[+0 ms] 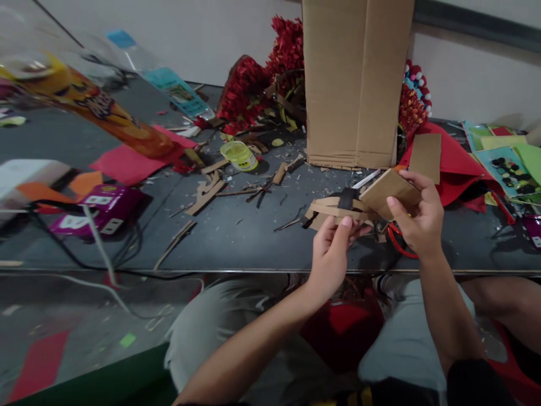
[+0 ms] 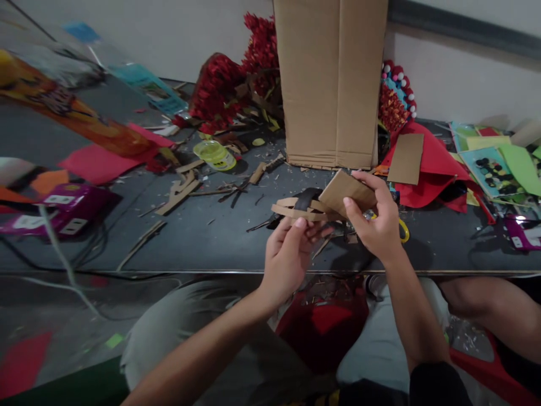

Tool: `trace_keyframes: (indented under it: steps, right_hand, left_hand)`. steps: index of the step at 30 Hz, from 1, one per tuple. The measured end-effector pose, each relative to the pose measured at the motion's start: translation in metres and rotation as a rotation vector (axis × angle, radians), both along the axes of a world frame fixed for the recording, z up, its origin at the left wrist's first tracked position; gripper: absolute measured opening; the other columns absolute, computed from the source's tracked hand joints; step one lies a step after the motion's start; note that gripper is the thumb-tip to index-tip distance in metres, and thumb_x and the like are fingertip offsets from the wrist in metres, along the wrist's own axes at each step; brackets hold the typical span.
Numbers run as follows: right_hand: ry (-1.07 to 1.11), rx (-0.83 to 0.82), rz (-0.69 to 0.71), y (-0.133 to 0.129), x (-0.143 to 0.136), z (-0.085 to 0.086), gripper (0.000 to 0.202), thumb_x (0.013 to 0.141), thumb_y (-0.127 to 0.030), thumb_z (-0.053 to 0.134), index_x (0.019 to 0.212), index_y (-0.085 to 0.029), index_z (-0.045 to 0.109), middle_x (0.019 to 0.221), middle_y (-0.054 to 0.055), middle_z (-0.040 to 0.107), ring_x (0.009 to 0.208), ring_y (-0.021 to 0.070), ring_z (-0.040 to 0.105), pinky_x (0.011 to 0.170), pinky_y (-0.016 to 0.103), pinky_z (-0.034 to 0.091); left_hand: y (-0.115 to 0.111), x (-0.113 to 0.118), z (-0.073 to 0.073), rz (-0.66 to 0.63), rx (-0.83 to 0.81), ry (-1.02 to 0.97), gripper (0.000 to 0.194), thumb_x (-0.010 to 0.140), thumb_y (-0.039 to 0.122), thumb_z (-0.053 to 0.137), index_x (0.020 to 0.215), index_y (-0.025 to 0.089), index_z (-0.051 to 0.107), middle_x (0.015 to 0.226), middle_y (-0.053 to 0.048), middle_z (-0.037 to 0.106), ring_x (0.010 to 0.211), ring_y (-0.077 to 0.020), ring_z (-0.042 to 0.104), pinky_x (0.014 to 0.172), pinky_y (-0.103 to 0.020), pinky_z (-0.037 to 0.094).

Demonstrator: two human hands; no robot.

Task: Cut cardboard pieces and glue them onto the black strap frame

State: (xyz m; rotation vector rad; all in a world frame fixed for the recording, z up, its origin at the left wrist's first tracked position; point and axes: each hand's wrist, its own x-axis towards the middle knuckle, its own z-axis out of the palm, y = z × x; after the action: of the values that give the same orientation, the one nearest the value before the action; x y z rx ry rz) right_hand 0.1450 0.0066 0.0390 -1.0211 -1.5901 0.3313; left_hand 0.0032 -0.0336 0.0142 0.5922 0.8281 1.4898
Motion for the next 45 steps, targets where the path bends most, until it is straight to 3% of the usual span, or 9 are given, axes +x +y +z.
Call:
trace_keyframes:
  steps: [7,11,17,20,25,29,32,38,45]
  right_hand:
    - [0.248,-0.059,0.191,0.004,0.006,-0.010,0.034,0.075,-0.026,0.074,0.104,-0.032,0.059,0.097,-0.004,0.065,0.084,0.0128,0.064,0.071,0.025,0.055]
    - [0.331,-0.088,0.233,0.002,0.008,-0.013,0.030,0.073,-0.027,0.076,0.098,-0.033,0.061,0.084,-0.006,0.065,0.071,0.0106,0.063,0.061,0.021,0.053]
    - [0.501,-0.114,0.222,0.001,0.003,-0.006,0.034,0.066,-0.026,0.081,0.094,-0.032,0.063,0.083,-0.008,0.065,0.071,0.0074,0.061,0.064,0.016,0.052]
    - [0.628,-0.273,0.186,0.003,-0.001,-0.003,0.040,0.065,-0.036,0.081,0.099,-0.029,0.060,0.091,-0.006,0.067,0.075,0.0094,0.064,0.065,0.020,0.054]
    - [0.676,-0.652,0.231,0.005,-0.004,-0.002,0.049,0.067,-0.051,0.074,0.103,-0.024,0.056,0.086,-0.003,0.069,0.056,0.0090,0.061,0.044,0.017,0.048]
    - [0.657,-0.693,0.243,0.005,-0.005,-0.003,0.050,0.067,-0.054,0.073,0.102,-0.023,0.057,0.084,-0.002,0.070,0.055,0.0097,0.061,0.042,0.018,0.047]
    - [0.611,-0.575,0.177,0.003,-0.006,-0.003,0.045,0.071,-0.053,0.070,0.102,-0.023,0.056,0.087,-0.001,0.069,0.063,0.0116,0.064,0.050,0.021,0.052]
    - [0.310,0.079,-0.124,-0.011,-0.013,0.002,0.037,0.074,-0.037,0.074,0.104,-0.026,0.056,0.093,0.000,0.062,0.077,0.0123,0.064,0.070,0.025,0.054]
    - [0.137,0.188,-0.152,-0.020,-0.017,0.005,0.036,0.078,-0.031,0.071,0.110,-0.027,0.055,0.098,0.001,0.059,0.079,0.0139,0.063,0.069,0.027,0.056]
  left_hand:
    - [0.000,-0.003,0.004,0.019,0.031,-0.012,0.034,0.067,0.049,0.076,0.073,0.019,0.063,0.067,0.004,0.065,0.069,-0.0105,0.066,0.073,-0.026,0.059]
    - [-0.005,-0.001,0.005,0.002,0.087,0.003,0.031,0.071,0.049,0.073,0.076,0.020,0.065,0.069,0.003,0.063,0.073,-0.0122,0.065,0.072,-0.026,0.059]
    - [-0.010,-0.001,0.003,0.007,0.144,0.037,0.027,0.076,0.047,0.069,0.077,0.020,0.064,0.069,0.002,0.061,0.074,-0.0126,0.063,0.075,-0.027,0.058]
    - [-0.010,-0.001,0.006,0.013,0.127,0.017,0.030,0.074,0.049,0.070,0.080,0.020,0.065,0.067,0.002,0.063,0.069,-0.0132,0.064,0.069,-0.028,0.059]
    - [-0.009,-0.004,0.016,0.037,0.072,0.010,0.031,0.070,0.048,0.072,0.070,0.019,0.061,0.057,0.004,0.058,0.057,-0.0121,0.063,0.065,-0.029,0.059]
    - [-0.008,-0.005,0.018,0.015,0.068,0.004,0.032,0.070,0.049,0.071,0.069,0.019,0.061,0.061,0.002,0.062,0.060,-0.0135,0.065,0.064,-0.029,0.059]
    - [-0.008,-0.005,0.017,-0.005,0.063,0.001,0.031,0.070,0.050,0.072,0.074,0.020,0.063,0.062,0.003,0.062,0.061,-0.0136,0.065,0.068,-0.030,0.058]
    - [-0.009,-0.004,0.015,-0.028,0.052,-0.023,0.031,0.072,0.049,0.071,0.078,0.020,0.063,0.069,0.002,0.065,0.068,-0.0139,0.066,0.067,-0.027,0.058]
    - [-0.009,-0.002,0.020,-0.018,-0.002,-0.108,0.032,0.072,0.042,0.072,0.095,0.023,0.060,0.087,0.000,0.072,0.077,-0.0149,0.069,0.074,-0.028,0.057]
